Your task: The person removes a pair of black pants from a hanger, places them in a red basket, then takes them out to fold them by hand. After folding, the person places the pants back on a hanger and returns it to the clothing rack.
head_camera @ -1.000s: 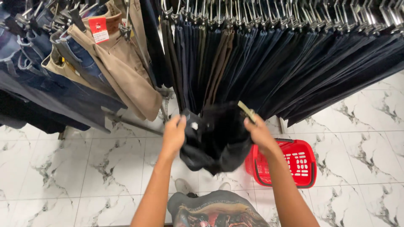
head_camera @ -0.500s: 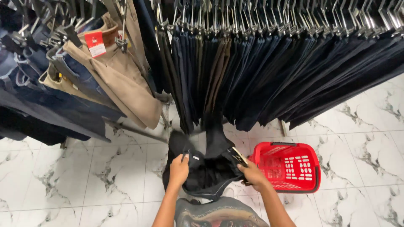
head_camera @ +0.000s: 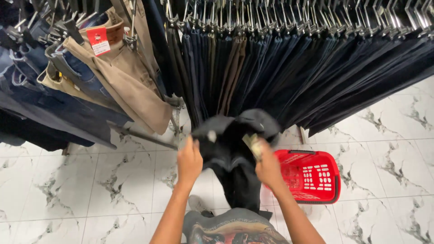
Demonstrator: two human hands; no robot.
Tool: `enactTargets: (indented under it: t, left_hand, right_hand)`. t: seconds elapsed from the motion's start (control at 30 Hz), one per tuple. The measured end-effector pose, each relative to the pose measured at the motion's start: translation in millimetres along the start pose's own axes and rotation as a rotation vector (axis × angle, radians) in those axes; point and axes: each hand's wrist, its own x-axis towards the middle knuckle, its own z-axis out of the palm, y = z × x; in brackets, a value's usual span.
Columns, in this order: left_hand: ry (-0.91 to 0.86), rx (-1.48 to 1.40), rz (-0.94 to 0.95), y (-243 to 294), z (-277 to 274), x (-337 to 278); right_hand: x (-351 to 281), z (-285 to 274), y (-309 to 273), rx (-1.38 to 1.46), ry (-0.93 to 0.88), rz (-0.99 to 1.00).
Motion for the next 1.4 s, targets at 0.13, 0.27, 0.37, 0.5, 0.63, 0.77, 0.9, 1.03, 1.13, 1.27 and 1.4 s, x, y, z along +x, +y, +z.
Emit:
enactTargets:
  t: [0.13,0.27,0.37,0.5,0.63,0.77,0.9,1.03,1.13,1.27,1.4]
  left_hand:
    - [-0.487,0.027,-0.586,-44.1,11.2,-38.0]
    - [-0.537,-0.041,-0.621,-4.0,-2.3,-8.4]
    - [-0.417,-0.221,-0.521,45.7,-22.1,18.4]
    - [0.122,-0.385,-0.205,83.6,-24.1,12.5]
    - [0.081,-0.139,0.035,37.4,-1.0,-19.7]
    - [-0.519,-0.045,-0.658,-32.6,11.7,-59.2]
    - [-0.437,0.082,-0.36,-18.8,6.8,-11.1]
    - [-0.045,-0.056,-0.188,82.3,-49.7,16.4]
    - [0.403,-0.155,0.101,56.8,-40.2,3.6]
    - [-0.139,-0.069,-0.457,-13.8,-7.7,-41.0]
    - [-0.365,-0.09,-0.77,-62.6,7.3,-65.0]
  right_hand:
    - [-34.3,30.4,78.8,0.06,-0.497,0.515]
    - [-13.5,-20.5,52.4,0.265,-0.267,0.552]
    - [7.2,-89.1,-31.7,0.274,-0.075,0.443]
    - [-0.8,-88.8,-53.8,0.234,0.566,0.012]
    - [-15.3,-11.0,17.5,0.066,0.382,-0.18]
    - [-57.8,38.9,129.4,-0.047,-0.529,0.51]
    - [-28.7,-32.5,64.6,0.247,-0.234,0.317]
    - [-5.4,-81.1,-47.2,0.31,0.091,0.077]
    - [-15.9,-42.0,-34.7,0.289,0.556,-0.136]
    - [-43.9,24.8,59.4,-0.065,-0.214,-0.032]
    - [-42.5,-8.2,50.4,0.029,-0.497,0.411]
